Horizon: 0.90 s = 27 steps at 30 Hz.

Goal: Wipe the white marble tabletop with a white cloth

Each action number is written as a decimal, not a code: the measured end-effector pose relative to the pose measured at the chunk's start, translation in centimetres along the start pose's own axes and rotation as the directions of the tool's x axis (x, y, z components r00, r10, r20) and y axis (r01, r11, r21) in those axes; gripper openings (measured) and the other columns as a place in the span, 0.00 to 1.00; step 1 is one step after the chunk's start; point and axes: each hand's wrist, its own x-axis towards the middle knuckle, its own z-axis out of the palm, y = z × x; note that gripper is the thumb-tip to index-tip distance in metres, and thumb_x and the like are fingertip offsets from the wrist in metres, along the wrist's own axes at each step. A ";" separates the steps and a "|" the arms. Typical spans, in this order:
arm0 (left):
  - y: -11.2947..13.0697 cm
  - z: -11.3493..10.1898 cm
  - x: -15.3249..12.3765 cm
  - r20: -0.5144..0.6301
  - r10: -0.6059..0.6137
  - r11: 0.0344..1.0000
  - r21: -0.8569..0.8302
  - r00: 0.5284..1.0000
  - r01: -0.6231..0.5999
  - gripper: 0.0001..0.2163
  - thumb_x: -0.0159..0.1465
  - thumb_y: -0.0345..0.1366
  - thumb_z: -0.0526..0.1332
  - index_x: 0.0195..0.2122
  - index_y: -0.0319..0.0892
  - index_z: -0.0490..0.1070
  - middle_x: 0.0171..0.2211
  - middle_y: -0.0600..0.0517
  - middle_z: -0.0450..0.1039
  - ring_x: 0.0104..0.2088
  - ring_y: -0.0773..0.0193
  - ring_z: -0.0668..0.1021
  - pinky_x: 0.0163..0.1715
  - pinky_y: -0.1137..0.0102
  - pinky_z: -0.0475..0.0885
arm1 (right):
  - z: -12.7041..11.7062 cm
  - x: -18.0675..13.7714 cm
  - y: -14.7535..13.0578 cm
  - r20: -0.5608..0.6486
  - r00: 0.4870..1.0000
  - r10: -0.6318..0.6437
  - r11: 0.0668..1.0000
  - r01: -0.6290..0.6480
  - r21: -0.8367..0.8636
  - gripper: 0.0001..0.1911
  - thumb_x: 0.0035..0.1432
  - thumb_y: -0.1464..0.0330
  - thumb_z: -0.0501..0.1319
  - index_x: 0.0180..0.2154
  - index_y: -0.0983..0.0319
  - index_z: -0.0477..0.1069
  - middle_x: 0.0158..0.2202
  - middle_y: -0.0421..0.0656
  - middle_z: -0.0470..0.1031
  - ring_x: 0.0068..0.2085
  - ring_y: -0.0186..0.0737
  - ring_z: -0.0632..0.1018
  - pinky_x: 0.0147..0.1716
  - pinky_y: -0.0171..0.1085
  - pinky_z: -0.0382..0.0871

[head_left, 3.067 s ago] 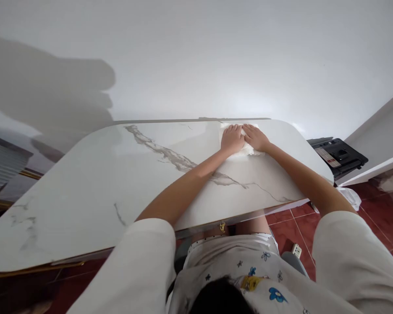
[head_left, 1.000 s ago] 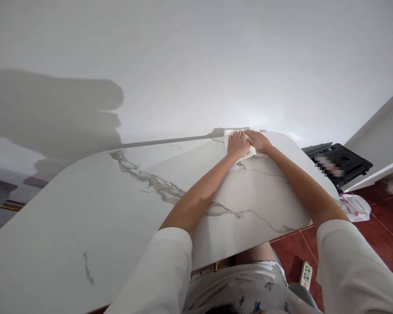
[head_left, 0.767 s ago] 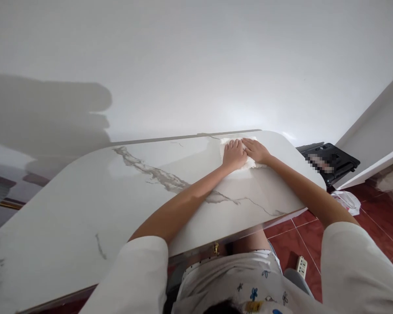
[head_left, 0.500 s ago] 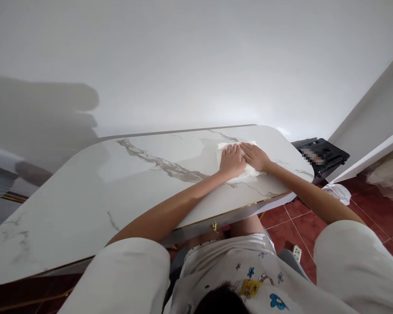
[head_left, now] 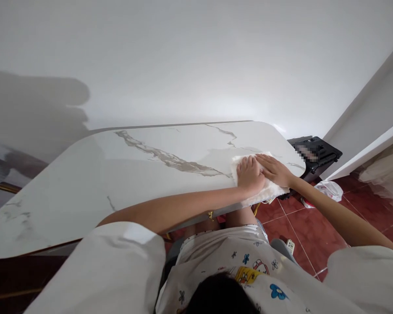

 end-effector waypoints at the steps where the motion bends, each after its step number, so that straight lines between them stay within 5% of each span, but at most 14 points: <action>1: 0.6 0.3 0.3 0.003 0.012 1.000 -0.022 1.000 -0.012 0.27 0.65 0.35 0.46 0.66 0.34 0.50 0.69 0.45 0.46 0.68 0.51 0.48 0.67 0.56 0.48 | -0.3 -0.4 0.9 -0.005 1.000 -0.002 1.000 0.002 0.010 0.29 0.66 0.57 0.44 0.66 0.57 0.50 0.67 0.44 0.55 0.67 0.45 0.56 0.65 0.54 0.52; 6: 2.3 1.5 3.0 0.022 0.032 0.997 -0.074 0.999 -0.031 0.28 0.65 0.36 0.44 0.67 0.33 0.46 0.69 0.44 0.43 0.69 0.52 0.45 0.67 0.55 0.45 | -0.9 -0.4 5.1 -0.007 1.000 0.005 0.999 -0.005 0.036 0.30 0.66 0.55 0.45 0.66 0.57 0.52 0.66 0.44 0.56 0.66 0.47 0.57 0.65 0.54 0.53; 10: 1.9 1.4 7.0 0.008 0.037 0.998 -0.046 0.999 -0.036 0.28 0.65 0.35 0.43 0.67 0.34 0.47 0.69 0.44 0.44 0.69 0.53 0.46 0.67 0.55 0.44 | -0.5 2.5 8.2 -0.016 0.999 0.038 0.999 -0.038 0.009 0.29 0.65 0.57 0.46 0.65 0.57 0.54 0.66 0.43 0.57 0.66 0.48 0.58 0.65 0.53 0.53; 17: -2.3 0.0 16.9 0.056 0.096 0.995 -0.003 0.994 -0.096 0.29 0.65 0.37 0.42 0.67 0.35 0.45 0.70 0.49 0.42 0.69 0.55 0.45 0.67 0.58 0.43 | 1.0 11.0 13.2 -0.024 0.989 0.144 0.989 -0.145 -0.029 0.30 0.66 0.57 0.43 0.65 0.60 0.54 0.66 0.42 0.56 0.66 0.47 0.57 0.66 0.50 0.50; 27: -7.4 -1.1 26.2 -0.099 0.052 0.998 0.034 0.994 -0.048 0.27 0.66 0.37 0.42 0.66 0.37 0.51 0.68 0.49 0.49 0.68 0.57 0.49 0.66 0.60 0.46 | 2.6 21.9 17.3 -0.009 0.989 0.147 0.989 -0.147 -0.026 0.30 0.64 0.59 0.43 0.64 0.63 0.56 0.66 0.43 0.56 0.66 0.47 0.57 0.66 0.48 0.49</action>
